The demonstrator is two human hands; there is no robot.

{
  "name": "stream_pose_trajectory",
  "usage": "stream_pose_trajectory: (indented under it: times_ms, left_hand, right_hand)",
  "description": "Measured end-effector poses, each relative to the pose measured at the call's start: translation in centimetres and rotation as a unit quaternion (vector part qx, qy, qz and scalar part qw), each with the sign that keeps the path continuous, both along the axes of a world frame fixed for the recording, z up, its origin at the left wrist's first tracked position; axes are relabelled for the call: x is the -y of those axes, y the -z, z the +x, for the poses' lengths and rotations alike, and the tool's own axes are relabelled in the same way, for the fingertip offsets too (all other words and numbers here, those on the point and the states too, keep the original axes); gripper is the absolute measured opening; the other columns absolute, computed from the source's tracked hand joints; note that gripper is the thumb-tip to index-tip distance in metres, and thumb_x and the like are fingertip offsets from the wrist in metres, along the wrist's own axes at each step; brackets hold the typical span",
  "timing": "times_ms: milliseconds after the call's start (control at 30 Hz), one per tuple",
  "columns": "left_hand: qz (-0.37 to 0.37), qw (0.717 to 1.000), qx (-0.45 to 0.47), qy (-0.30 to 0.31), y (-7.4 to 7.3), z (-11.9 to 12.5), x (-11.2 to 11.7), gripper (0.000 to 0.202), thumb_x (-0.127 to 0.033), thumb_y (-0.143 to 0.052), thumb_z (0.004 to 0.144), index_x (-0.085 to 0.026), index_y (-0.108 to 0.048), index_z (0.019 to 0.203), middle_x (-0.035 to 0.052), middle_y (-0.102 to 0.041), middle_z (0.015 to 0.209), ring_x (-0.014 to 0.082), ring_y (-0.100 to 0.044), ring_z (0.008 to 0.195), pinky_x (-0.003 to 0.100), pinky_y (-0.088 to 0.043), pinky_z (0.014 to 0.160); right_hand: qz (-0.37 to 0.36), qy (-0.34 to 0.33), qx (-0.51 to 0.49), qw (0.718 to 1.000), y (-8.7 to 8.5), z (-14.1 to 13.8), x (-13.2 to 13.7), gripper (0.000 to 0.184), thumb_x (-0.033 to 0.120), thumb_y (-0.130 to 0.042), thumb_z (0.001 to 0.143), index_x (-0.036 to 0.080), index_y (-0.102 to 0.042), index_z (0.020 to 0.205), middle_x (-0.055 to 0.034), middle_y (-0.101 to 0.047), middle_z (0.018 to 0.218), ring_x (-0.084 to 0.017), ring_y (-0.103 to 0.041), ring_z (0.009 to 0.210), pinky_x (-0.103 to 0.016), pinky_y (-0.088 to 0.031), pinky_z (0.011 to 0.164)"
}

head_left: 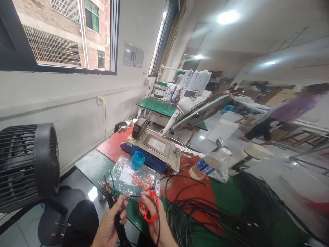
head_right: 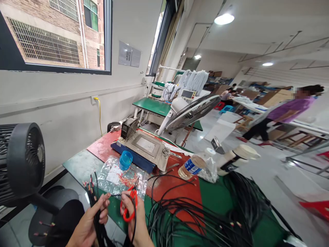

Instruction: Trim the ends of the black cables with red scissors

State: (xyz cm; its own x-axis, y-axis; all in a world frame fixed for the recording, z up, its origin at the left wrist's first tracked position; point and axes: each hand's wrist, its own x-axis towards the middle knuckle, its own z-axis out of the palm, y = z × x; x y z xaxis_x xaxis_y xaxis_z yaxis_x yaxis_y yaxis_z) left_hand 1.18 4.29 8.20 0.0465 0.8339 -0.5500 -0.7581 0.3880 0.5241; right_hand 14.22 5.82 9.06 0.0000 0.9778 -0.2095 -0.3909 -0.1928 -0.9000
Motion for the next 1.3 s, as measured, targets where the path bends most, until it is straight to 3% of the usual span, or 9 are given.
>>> stream_pose_trajectory:
  times_ms: [133, 267, 700, 1000, 1300]
  left_hand:
    - [-0.003, 1.0, 0.016, 0.001, -0.3, -0.2, 0.1, 0.03, -0.032, -0.067, 0.072, -0.008, -0.067, 0.089, 0.0001, -0.053, 0.067, 0.0002, -0.033, 0.045, 0.015, -0.029, 0.04]
    - [0.023, 1.0, -0.004, 0.007, -0.6, 0.0, 0.4, 0.031, -0.037, -0.066, 0.072, -0.009, -0.067, 0.085, 0.0016, -0.055, 0.066, 0.0021, -0.036, 0.046, 0.017, -0.03, 0.041]
    - [0.058, 0.997, -0.039, 0.03, -1.1, 0.2, 0.6, 0.029, -0.037, -0.074, 0.062, -0.011, -0.068, 0.073, 0.0, -0.053, 0.06, 0.0042, -0.037, 0.048, 0.02, -0.026, 0.045]
    - [0.067, 0.996, -0.028, 0.05, -0.6, 0.2, 0.9, 0.034, -0.044, -0.066, 0.069, -0.011, -0.065, 0.077, -0.0011, -0.049, 0.053, 0.0062, -0.036, 0.048, 0.021, -0.026, 0.048]
    - [0.078, 0.994, -0.041, 0.066, -0.9, 0.1, 1.0, 0.025, -0.037, -0.065, 0.072, -0.012, -0.065, 0.073, -0.0015, -0.047, 0.054, 0.0063, -0.036, 0.049, 0.021, -0.027, 0.049]
  right_hand:
    - [-0.064, -0.015, -0.129, 0.989, 0.2, -0.4, 0.0, 0.036, 0.045, -0.076, 0.063, 0.016, -0.056, 0.071, 0.0066, -0.042, 0.053, -0.005, -0.035, 0.044, -0.019, -0.025, 0.039]
    - [-0.102, -0.062, -0.178, 0.977, 0.8, -0.4, 0.1, 0.039, 0.047, -0.076, 0.063, 0.016, -0.052, 0.065, 0.0068, -0.041, 0.053, -0.004, -0.033, 0.043, -0.018, -0.023, 0.038]
    - [-0.138, -0.117, -0.205, 0.962, 1.0, -0.9, 0.5, 0.044, 0.047, -0.076, 0.062, 0.015, -0.047, 0.055, 0.0077, -0.039, 0.043, -0.002, -0.027, 0.035, -0.017, -0.018, 0.034]
    - [-0.15, -0.122, -0.204, 0.96, 1.1, -1.2, 1.0, 0.049, 0.055, -0.076, 0.057, 0.016, -0.047, 0.052, 0.0075, -0.039, 0.039, -0.002, -0.026, 0.033, -0.017, -0.017, 0.034]
    - [-0.159, -0.119, -0.184, 0.963, 0.5, -1.4, 1.0, 0.052, 0.057, -0.076, 0.054, 0.016, -0.045, 0.05, 0.0075, -0.038, 0.039, -0.001, -0.024, 0.033, -0.017, -0.016, 0.034]
